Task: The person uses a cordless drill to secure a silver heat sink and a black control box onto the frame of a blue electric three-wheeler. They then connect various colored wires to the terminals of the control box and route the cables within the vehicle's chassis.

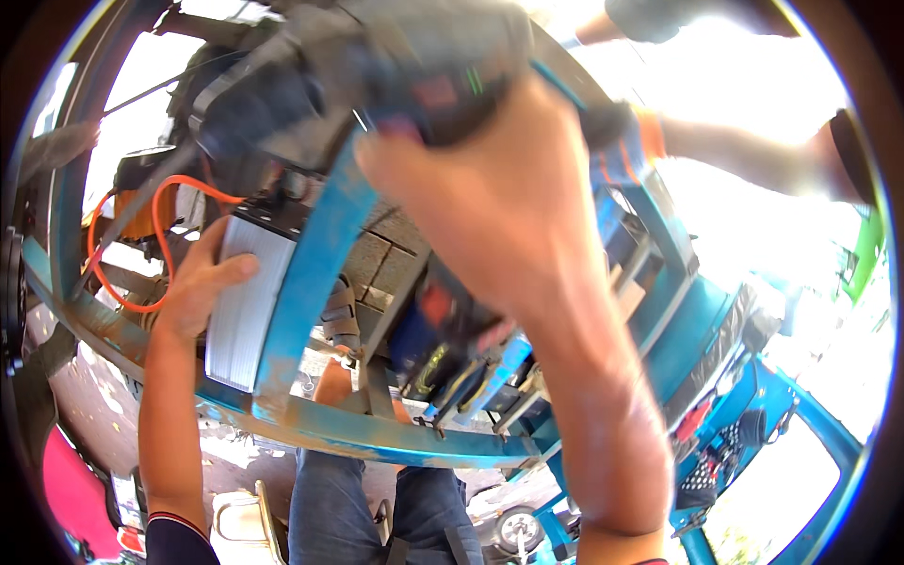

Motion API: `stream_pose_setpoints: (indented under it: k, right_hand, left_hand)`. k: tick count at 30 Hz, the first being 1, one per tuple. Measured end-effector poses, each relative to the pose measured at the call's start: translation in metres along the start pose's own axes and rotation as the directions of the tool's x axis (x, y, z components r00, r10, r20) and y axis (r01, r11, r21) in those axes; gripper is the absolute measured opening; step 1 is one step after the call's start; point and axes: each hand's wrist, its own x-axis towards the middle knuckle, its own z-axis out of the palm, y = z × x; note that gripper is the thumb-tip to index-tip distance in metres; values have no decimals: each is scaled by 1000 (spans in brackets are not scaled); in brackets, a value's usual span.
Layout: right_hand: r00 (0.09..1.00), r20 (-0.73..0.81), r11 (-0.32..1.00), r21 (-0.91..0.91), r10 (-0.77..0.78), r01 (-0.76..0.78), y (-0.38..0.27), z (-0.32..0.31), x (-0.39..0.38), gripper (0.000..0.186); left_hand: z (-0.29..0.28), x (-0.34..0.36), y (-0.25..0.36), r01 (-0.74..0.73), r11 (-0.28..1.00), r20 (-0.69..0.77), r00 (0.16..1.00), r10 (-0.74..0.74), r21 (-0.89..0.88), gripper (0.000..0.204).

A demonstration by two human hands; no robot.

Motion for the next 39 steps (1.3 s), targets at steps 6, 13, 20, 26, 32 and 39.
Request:
stream_pose_setpoints:
  k: [6, 13, 20, 26, 32, 39]
  right_hand:
    - [746, 155, 332, 824, 648, -459, 149, -1, -220, 58]
    - [725, 310, -26, 927, 615, -374, 161, 31, -396, 61]
    - [854, 19, 340, 913, 520, -228, 190, 39, -484, 72]
    - [813, -178, 611, 750, 555, -253, 200, 40, -522, 84]
    - [807, -232, 507, 857, 542, -94, 210, 56, -561, 82]
    - [837, -243, 356, 933, 490, 63, 234, 57, -555, 76]
  left_hand:
    - [108, -97, -13, -374, 819, -275, 811, 516, 435, 58]
    - [322, -172, -46, 54, 728, 240, 958, 154, -684, 46]
    - [390, -211, -74, 254, 541, 187, 966, -178, -802, 18]
    - [424, -227, -91, 351, 600, 218, 933, -285, -719, 11]
    - [463, -252, -80, 420, 736, 305, 905, -296, -530, 18]
    - [480, -254, -96, 259, 823, 224, 960, -165, -506, 30]
